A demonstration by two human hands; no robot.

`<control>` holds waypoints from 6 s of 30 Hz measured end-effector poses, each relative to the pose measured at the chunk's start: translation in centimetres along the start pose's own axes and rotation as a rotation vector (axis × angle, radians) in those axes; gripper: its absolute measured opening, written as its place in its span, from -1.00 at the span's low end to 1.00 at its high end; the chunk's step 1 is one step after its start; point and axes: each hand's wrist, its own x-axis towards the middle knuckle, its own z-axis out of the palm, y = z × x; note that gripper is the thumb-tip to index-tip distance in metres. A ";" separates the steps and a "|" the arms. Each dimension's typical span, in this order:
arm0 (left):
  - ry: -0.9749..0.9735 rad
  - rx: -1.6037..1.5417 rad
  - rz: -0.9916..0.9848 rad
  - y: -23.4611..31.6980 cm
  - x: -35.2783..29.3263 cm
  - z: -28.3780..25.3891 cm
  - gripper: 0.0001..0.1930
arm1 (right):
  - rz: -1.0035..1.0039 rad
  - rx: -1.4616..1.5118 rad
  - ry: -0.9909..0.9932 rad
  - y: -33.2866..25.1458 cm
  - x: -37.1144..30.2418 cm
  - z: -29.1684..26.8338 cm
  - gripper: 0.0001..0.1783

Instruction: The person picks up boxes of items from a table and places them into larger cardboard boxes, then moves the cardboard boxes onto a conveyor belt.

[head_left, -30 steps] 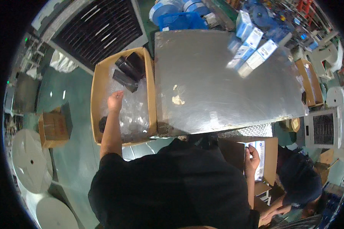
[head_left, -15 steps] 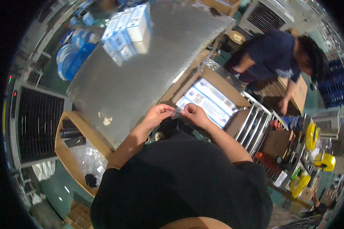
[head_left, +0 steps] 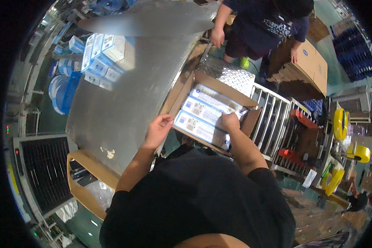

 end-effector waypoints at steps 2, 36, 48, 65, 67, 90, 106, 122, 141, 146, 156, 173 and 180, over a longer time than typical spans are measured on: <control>0.042 0.341 0.283 -0.5 2.0 -1.3 -0.34 | -0.037 0.049 0.087 -1.5 -1.7 -2.8 -0.51; -0.375 0.331 0.215 -3.4 4.4 31.6 0.06 | -0.624 -0.328 0.177 18.9 2.9 -11.0 -0.14; -0.726 0.184 0.330 6.4 10.0 61.1 0.14 | -0.333 -0.311 0.678 38.7 12.4 -28.8 -0.31; -1.028 0.434 0.356 5.9 3.6 65.2 -0.12 | 0.727 0.074 0.078 48.6 -12.8 -0.4 -0.22; -1.015 0.645 0.596 1.4 2.1 58.7 -0.10 | 0.669 -0.016 0.357 49.1 -12.9 1.8 -0.35; -0.904 0.520 0.089 -8.1 4.9 24.1 -0.37 | 0.682 -0.163 0.173 40.4 -30.4 -5.1 -0.76; -0.479 0.443 1.083 8.9 4.0 13.4 -0.08 | -0.456 0.289 1.116 21.3 -46.4 -21.9 -0.93; -0.653 1.026 0.520 12.8 4.7 5.2 -0.50 | -0.664 -0.459 0.836 11.0 -19.5 -13.4 -0.30; -1.114 0.881 0.381 15.9 -5.6 7.9 0.00 | -1.540 -0.218 -0.019 10.7 -12.5 -13.6 -0.66; -1.374 0.978 0.331 10.7 -1.8 15.1 -0.23 | -1.375 -0.286 0.319 9.6 -11.7 -19.0 -0.50; -0.736 1.056 0.594 9.0 -3.3 17.7 -0.16 | -0.926 -0.210 1.022 13.3 -9.4 -26.0 -0.59; 0.041 0.955 0.176 0.9 4.4 6.4 -0.44 | -0.037 0.211 -0.140 22.3 2.2 -2.1 -0.25; 0.114 -0.155 -0.019 -2.8 7.3 4.4 -0.37 | -0.173 1.089 -0.482 27.3 -3.2 -5.4 -0.41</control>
